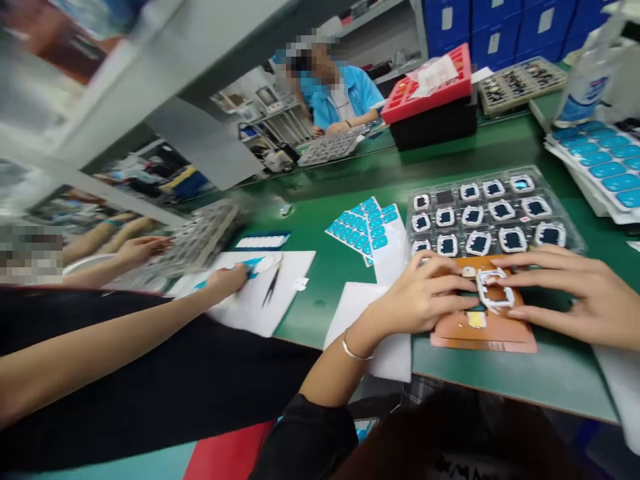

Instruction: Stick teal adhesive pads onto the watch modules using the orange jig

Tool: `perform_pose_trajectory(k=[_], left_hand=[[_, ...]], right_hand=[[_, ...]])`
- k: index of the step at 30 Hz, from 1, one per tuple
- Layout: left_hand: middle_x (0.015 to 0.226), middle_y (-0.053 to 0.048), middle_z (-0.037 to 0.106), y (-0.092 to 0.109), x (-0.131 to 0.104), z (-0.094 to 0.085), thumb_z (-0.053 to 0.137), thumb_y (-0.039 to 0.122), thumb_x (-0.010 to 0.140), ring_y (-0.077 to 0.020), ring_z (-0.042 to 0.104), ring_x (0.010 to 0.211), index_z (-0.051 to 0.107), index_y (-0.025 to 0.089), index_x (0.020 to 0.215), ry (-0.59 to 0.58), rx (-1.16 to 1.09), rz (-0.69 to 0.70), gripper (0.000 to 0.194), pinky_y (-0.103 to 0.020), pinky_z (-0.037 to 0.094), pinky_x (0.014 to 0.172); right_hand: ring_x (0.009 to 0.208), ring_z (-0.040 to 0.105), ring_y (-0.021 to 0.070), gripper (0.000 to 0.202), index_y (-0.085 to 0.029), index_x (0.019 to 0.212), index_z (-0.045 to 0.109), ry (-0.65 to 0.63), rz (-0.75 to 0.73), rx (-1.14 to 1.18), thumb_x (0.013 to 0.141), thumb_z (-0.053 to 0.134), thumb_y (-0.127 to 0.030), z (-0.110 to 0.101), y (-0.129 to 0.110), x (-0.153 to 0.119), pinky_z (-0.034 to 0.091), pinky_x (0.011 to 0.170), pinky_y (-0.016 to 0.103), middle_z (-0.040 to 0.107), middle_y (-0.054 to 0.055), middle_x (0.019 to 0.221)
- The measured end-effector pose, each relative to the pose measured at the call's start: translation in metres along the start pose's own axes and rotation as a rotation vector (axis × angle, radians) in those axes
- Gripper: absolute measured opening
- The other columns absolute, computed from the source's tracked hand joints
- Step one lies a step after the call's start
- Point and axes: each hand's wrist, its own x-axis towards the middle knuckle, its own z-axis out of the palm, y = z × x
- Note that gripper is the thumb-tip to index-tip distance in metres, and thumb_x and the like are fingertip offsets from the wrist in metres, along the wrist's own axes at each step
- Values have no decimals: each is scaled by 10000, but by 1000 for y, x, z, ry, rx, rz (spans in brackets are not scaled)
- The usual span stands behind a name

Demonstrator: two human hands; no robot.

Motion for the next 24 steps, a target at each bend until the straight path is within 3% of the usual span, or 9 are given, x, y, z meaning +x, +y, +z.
perform_pose_trajectory(k=[3,6,9,13,24], left_hand=[[1118,30,740,1,0,-2,490,217,960,-198,561,1080,717,251,959,96,-47,-41,230,-389,371,904],[1080,16,745,2,1,-6,521,147,895,-204,563,1041,697,220,978,178,-78,-173,208,-381,391,872],[1073,-16,740,3,1,-9,608,288,872,-225,556,1031,674,200,1075,228,-112,-296,231,-394,410,878],[1110,-53,723,4,1,-8,699,554,779,-256,548,1044,657,187,1120,194,-140,-320,502,-417,400,878],[1134,-39,714,4,0,-7,700,553,784,-255,538,1083,666,231,1100,124,-161,-354,453,-431,378,908]], right_hand=[[1023,661,260,216,-305,1107,712,13,-65,-5,895,682,-278,-3,-6,7,530,861,441,707,46,1166],[978,651,254,236,-294,1110,709,49,-67,14,875,715,-281,1,-11,12,526,798,425,713,44,1143],[926,638,243,250,-293,1115,703,84,-90,24,866,728,-281,8,-16,14,519,777,423,714,42,1136],[873,604,238,206,-257,1061,714,107,-126,23,857,735,-277,18,-20,17,523,750,422,718,61,1118],[872,557,250,182,-240,1038,715,114,-127,11,858,731,-262,26,-19,16,544,738,445,728,56,1108]])
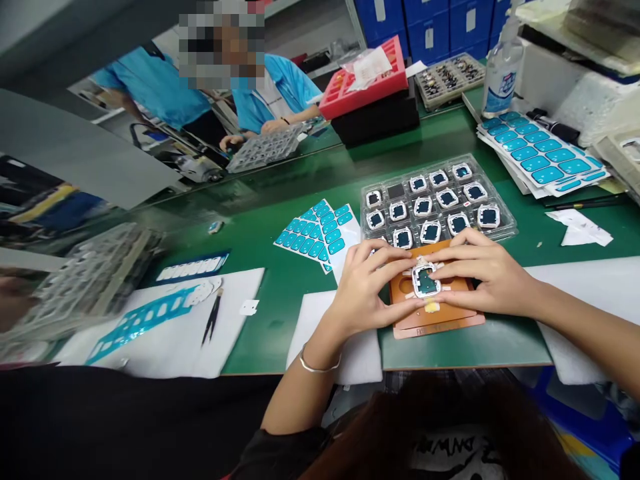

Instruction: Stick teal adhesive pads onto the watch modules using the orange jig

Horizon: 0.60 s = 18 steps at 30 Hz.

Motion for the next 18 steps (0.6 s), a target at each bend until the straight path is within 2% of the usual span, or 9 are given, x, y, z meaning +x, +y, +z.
perform_pose_trajectory(k=[6,11,13,16,18], left_hand=[[1209,-67,678,-1,1,3,701,578,793,-272,492,1162,678,218,1061,-107,-150,-62,450,-485,389,995],[1195,-66,667,-2,2,7,716,558,791,-241,493,1141,693,242,1088,-14,-321,-108,434,-477,409,1037],[1273,-71,622,-1,2,8,738,577,755,-255,464,1192,658,286,1201,-37,-318,-101,538,-502,378,1075],[1484,-80,439,-4,2,7,708,656,735,-302,368,1308,478,378,1414,-170,-248,-38,769,-557,304,1123],[1531,-74,369,-15,2,3,620,689,794,-311,332,1350,394,407,1460,-184,-192,-63,758,-566,275,1137]], right_hand=[[892,550,262,90,-256,947,717,-2,12,-8,899,675,-320,2,1,-1,536,750,454,729,37,1089],[861,565,245,188,-272,1043,682,11,36,4,863,699,-326,2,1,2,537,739,411,726,38,999],[852,593,237,277,-267,1074,659,25,113,43,821,736,-350,4,-1,1,548,722,385,699,47,942],[895,648,228,404,-251,1083,621,55,287,221,745,803,-377,8,-2,-2,571,746,349,661,58,990],[967,670,236,465,-244,1104,587,66,407,433,730,822,-388,9,-1,-4,572,809,348,664,69,1058]])
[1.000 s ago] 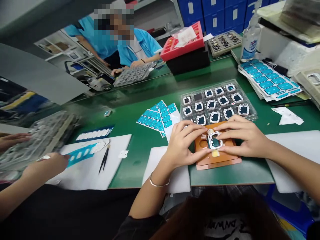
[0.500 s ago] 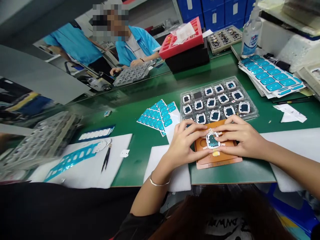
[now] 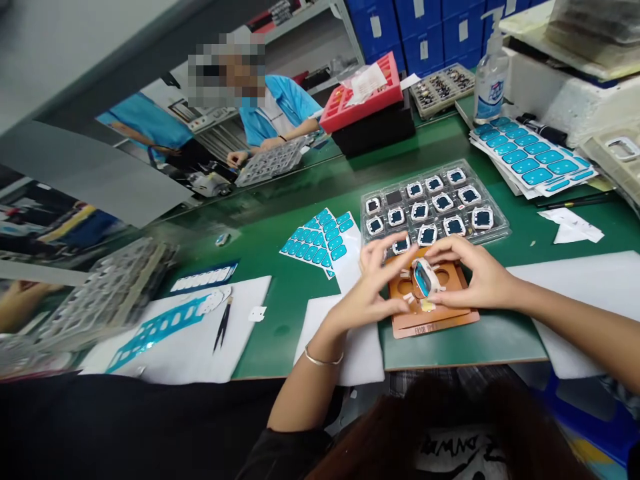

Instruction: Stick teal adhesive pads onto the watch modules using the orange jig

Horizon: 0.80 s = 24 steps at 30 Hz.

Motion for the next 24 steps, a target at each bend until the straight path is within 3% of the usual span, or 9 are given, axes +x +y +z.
perform_pose_trajectory(k=[2,4,7,9,14,18,24], left_hand=[[1512,-70,389,-19,-1,-10,564,656,854,-317,318,1368,465,397,1398,114,78,-173,611,-572,264,1136],[1506,-79,390,-43,-4,-24,609,583,858,-360,285,1388,579,351,1259,220,198,-499,464,-609,259,1115],[1551,-111,316,-78,-13,-45,719,518,778,-446,197,1429,638,287,1114,123,290,-1032,416,-674,235,1091],[1556,-115,297,-96,-20,-54,739,536,744,-455,168,1450,645,283,1064,26,244,-1219,419,-675,229,1102],[1546,-95,303,-115,-30,-58,781,491,703,-415,214,1458,649,299,1027,24,182,-1260,399,-609,300,1112],[1547,-72,320,-121,-32,-55,820,496,657,-410,226,1456,665,296,994,34,188,-1231,422,-590,342,1096],[1557,-61,297,-122,-31,-54,819,493,667,-412,233,1446,675,278,970,28,199,-1184,398,-594,344,1094]], right_hand=[[984,684,242,486,-241,1122,562,-31,136,234,745,812,-420,-2,2,0,567,833,354,688,72,1059],[930,700,237,492,-242,1117,561,-49,246,430,749,801,-462,-6,4,1,567,806,354,712,61,1006],[891,712,240,507,-241,1084,580,-27,331,612,716,812,-501,-11,5,4,567,821,377,720,48,975],[916,713,255,511,-239,1069,588,-31,343,681,700,818,-508,-13,5,5,557,876,413,724,46,966],[941,716,260,504,-249,1068,601,-57,350,706,694,825,-504,-16,2,5,547,922,428,732,34,957],[933,719,248,477,-275,1082,611,-81,336,646,718,805,-517,-19,4,4,555,908,402,734,26,977],[951,719,295,457,-292,1076,597,-109,326,638,727,787,-517,-20,5,4,538,957,486,747,46,993]])
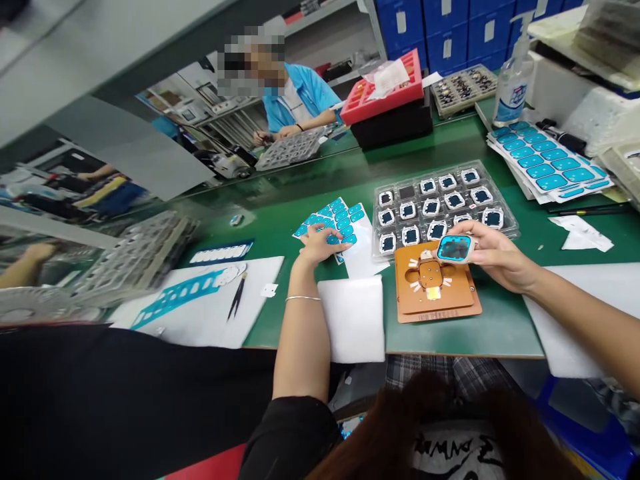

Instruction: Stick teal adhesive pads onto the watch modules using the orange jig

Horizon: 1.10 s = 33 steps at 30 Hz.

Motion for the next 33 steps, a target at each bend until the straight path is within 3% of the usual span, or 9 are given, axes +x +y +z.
perform_pose_trajectory(k=[11,15,18,21,24,26,30,33], left_hand=[[1519,-87,336,9,-3,0,820,335,690,-370,282,1425,656,209,901,-39,0,82,296,-515,338,1117],[1333,-92,551,20,-16,-6,794,239,716,-363,382,1351,610,193,823,12,2,132,218,-585,304,1097],[1123,-60,677,34,-38,-10,688,161,814,-286,496,1255,587,225,1007,93,-11,202,228,-593,227,1124],[1073,-41,713,51,-64,-8,613,199,892,-214,612,1073,532,249,1210,203,-161,520,331,-505,312,1076],[982,-10,749,66,-86,3,579,278,930,-198,634,982,650,272,1037,247,-323,1067,129,-449,378,994],[951,31,766,75,-96,13,550,279,948,-189,625,1000,685,297,929,211,-299,1304,137,-453,343,1014],[1021,68,770,83,-107,26,532,235,953,-178,613,1066,693,317,969,127,-153,1435,181,-466,248,1049],[1078,66,759,83,-108,27,520,191,948,-180,599,1089,680,299,1031,138,-143,1486,210,-457,230,1029]], right_hand=[[954,714,230,432,-301,1103,616,-15,2,-11,761,781,-506,-4,1,-1,543,911,330,737,31,1006],[957,713,230,427,-303,1105,623,-28,1,3,763,780,-504,-4,1,-1,543,907,327,737,30,1008],[965,711,231,416,-302,1111,617,-30,-5,46,771,776,-484,-2,-1,-1,529,937,346,741,27,998],[958,711,242,401,-299,1101,609,-19,-22,58,777,758,-483,-1,-1,1,527,950,390,743,28,999],[947,712,257,403,-285,1081,603,25,-35,17,757,745,-479,-1,0,2,535,938,434,737,33,993],[965,709,265,403,-283,1084,586,44,-44,0,756,726,-470,-1,1,4,525,958,460,734,38,1008],[1039,685,257,446,-292,1165,548,87,-60,5,769,694,-435,-1,3,4,515,965,444,725,36,1052],[1025,674,247,498,-288,1189,551,125,-53,-4,746,734,-423,-2,4,5,538,880,394,713,28,1028]])
